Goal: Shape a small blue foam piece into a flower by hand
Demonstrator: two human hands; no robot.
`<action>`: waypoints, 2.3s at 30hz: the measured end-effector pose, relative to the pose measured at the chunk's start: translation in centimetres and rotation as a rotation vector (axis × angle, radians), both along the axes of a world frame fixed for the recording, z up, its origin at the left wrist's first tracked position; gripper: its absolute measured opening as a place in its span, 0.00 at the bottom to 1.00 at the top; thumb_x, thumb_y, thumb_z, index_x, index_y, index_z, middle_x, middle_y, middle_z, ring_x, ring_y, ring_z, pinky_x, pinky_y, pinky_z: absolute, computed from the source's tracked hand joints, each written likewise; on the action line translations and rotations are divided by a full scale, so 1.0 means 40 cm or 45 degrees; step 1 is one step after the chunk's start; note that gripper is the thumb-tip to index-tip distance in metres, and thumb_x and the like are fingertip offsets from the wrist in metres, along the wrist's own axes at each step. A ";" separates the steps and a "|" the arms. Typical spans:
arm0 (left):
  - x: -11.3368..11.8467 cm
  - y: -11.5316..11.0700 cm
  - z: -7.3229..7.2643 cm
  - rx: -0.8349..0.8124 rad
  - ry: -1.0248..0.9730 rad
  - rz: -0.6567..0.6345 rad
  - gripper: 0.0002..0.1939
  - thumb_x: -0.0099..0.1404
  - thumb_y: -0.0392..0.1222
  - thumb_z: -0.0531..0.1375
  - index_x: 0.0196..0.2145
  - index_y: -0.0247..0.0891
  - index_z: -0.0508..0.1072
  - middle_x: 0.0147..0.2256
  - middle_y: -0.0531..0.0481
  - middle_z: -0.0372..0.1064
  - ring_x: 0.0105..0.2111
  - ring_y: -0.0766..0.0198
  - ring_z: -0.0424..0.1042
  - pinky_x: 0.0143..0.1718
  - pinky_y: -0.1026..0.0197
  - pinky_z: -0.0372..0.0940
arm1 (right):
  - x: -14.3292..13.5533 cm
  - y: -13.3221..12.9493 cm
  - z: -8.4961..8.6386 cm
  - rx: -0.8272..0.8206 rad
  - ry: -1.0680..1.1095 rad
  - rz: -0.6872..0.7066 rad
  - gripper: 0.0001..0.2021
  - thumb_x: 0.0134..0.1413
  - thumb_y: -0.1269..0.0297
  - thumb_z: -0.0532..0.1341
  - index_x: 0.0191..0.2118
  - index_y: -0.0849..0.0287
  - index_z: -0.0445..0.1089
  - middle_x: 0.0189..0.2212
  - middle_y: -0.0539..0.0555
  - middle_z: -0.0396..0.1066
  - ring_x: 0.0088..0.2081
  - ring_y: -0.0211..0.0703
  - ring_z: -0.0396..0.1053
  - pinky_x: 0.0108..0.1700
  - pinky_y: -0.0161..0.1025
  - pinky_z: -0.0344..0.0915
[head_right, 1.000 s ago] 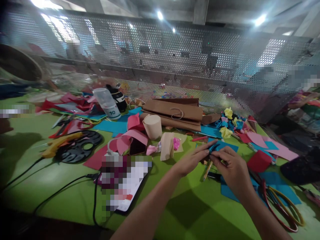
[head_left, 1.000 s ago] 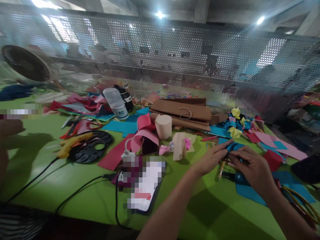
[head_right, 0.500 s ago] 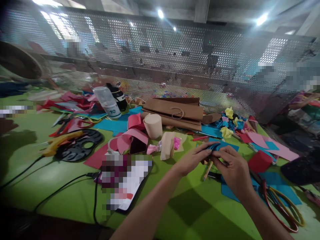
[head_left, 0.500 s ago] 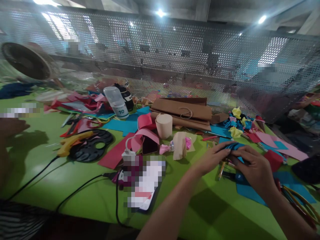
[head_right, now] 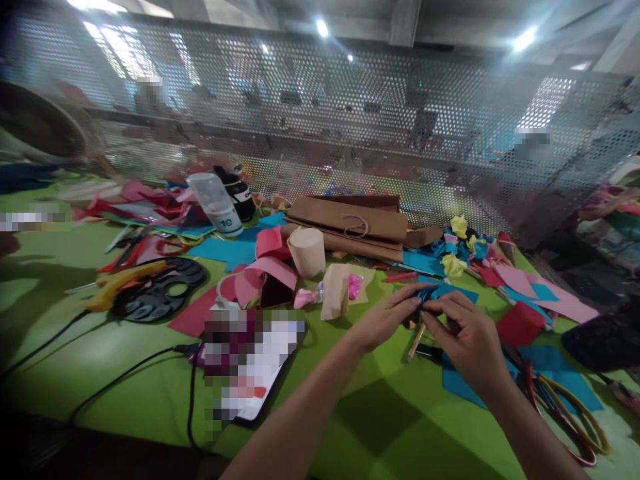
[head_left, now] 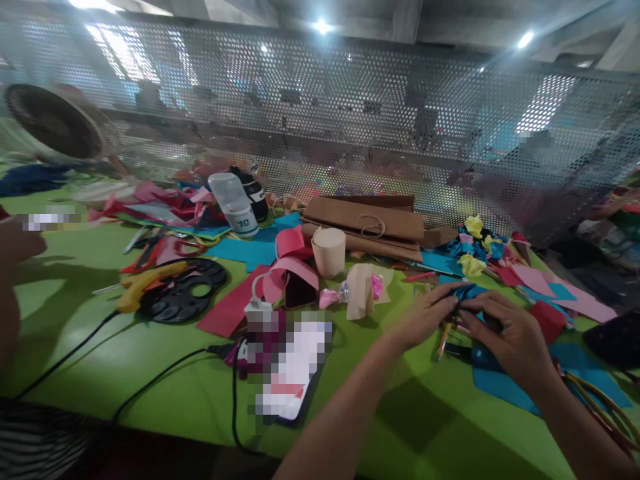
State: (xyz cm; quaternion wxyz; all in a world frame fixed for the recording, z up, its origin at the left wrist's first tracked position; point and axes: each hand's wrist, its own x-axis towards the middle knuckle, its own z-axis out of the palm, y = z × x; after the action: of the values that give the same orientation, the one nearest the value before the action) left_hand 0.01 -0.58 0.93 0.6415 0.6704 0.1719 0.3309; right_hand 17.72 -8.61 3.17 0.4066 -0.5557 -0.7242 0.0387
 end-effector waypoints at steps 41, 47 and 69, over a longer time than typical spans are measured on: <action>-0.004 -0.003 0.010 -0.040 -0.010 -0.124 0.28 0.75 0.52 0.53 0.69 0.43 0.65 0.69 0.45 0.62 0.68 0.50 0.61 0.71 0.48 0.55 | -0.018 -0.013 -0.040 0.084 0.192 -0.197 0.06 0.64 0.59 0.65 0.38 0.52 0.77 0.36 0.53 0.74 0.36 0.47 0.73 0.34 0.42 0.66; -0.001 -0.003 0.004 -0.138 -0.041 -0.097 0.26 0.74 0.49 0.54 0.66 0.46 0.69 0.66 0.47 0.66 0.64 0.49 0.65 0.66 0.47 0.61 | 0.003 -0.011 -0.033 0.050 0.107 -0.092 0.03 0.64 0.61 0.66 0.39 0.51 0.77 0.36 0.52 0.74 0.37 0.47 0.73 0.37 0.42 0.68; -0.004 -0.005 0.013 -0.183 -0.010 -0.141 0.25 0.74 0.51 0.55 0.65 0.45 0.69 0.59 0.45 0.71 0.49 0.57 0.71 0.53 0.55 0.66 | 0.022 -0.010 0.002 0.015 -0.006 0.117 0.01 0.62 0.65 0.67 0.39 0.51 0.77 0.33 0.51 0.73 0.33 0.43 0.73 0.35 0.38 0.68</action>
State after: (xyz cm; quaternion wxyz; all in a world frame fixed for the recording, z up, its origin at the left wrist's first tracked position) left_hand -0.16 -0.77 1.45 0.7060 0.6296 0.1554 0.2844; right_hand 18.59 -9.01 3.25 0.4060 -0.5195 -0.7500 0.0519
